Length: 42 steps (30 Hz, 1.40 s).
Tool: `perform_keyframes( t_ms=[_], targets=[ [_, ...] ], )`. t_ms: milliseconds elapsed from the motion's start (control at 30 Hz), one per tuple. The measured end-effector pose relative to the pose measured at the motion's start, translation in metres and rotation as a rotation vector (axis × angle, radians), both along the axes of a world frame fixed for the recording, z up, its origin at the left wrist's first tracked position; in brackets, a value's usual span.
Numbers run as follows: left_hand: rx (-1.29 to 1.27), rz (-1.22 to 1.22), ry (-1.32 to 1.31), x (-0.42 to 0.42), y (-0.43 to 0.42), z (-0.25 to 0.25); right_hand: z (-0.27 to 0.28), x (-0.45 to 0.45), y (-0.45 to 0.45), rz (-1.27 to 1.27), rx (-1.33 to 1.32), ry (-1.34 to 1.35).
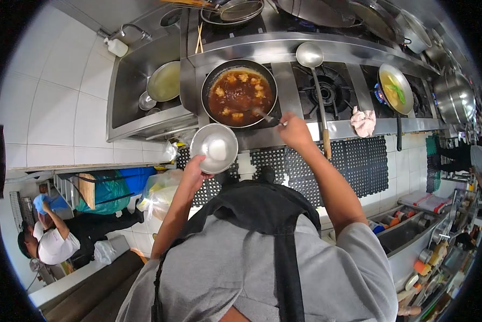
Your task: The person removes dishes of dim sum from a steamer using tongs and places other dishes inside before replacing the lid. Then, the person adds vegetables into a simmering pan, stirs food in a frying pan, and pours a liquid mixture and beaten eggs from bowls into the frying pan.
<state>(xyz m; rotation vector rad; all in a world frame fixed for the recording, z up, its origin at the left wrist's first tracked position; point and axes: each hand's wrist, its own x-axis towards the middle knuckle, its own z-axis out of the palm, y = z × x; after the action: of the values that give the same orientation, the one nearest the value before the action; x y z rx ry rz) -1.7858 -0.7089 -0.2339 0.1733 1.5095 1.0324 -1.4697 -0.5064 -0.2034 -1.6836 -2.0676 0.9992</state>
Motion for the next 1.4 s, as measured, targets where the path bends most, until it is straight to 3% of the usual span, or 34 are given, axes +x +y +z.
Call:
perform_keyframes(
  t_ms=[67, 167, 267, 400, 467, 633, 733, 800, 900, 1000, 1133, 1233, 1333, 1400],
  targets=[
    [-0.004, 0.02, 0.005, 0.007, 0.001, 0.002, 0.011, 0.0, 0.004, -0.042, 0.072, -0.055],
    [0.017, 0.064, -0.023, 0.022, 0.006, 0.006, -0.019, -0.027, 0.012, -0.1, 0.086, 0.121],
    [0.025, 0.054, -0.061, 0.028, 0.009, -0.001, -0.02, -0.044, 0.004, -0.057, -0.104, 0.173],
    [-0.023, 0.058, -0.097, 0.032, 0.011, -0.007, -0.002, -0.006, -0.002, 0.056, -0.06, 0.055],
    [0.006, 0.068, -0.124, 0.03, 0.007, -0.007, 0.01, 0.004, 0.01, -0.015, -0.092, -0.022],
    [0.054, 0.124, -0.156, 0.028, 0.001, 0.015, -0.024, -0.045, 0.025, -0.091, 0.093, 0.157],
    [0.217, 0.033, -0.157, 0.006, -0.016, 0.021, -0.007, -0.05, 0.008, 0.028, -0.059, 0.154],
    [0.199, 0.13, -0.159, -0.007, -0.027, 0.032, 0.013, -0.029, 0.003, 0.061, -0.042, 0.055],
    [0.171, 0.259, -0.107, -0.024, -0.049, 0.057, 0.022, 0.006, 0.009, 0.035, 0.037, -0.071],
    [0.115, 0.342, 0.006, -0.036, -0.063, 0.072, 0.002, -0.01, 0.022, -0.09, 0.144, -0.007],
    [0.068, 0.364, 0.08, -0.05, -0.084, 0.067, -0.016, -0.05, 0.015, -0.027, 0.078, 0.1],
    [0.084, 0.376, 0.109, -0.052, -0.096, 0.067, 0.017, -0.033, -0.005, 0.118, 0.028, 0.084],
    [0.07, 0.397, 0.119, -0.057, -0.114, 0.064, 0.012, 0.003, -0.001, 0.066, 0.066, -0.004],
    [0.045, 0.443, 0.108, -0.057, -0.12, 0.062, 0.037, 0.002, 0.008, -0.004, 0.006, -0.125]
  ],
)
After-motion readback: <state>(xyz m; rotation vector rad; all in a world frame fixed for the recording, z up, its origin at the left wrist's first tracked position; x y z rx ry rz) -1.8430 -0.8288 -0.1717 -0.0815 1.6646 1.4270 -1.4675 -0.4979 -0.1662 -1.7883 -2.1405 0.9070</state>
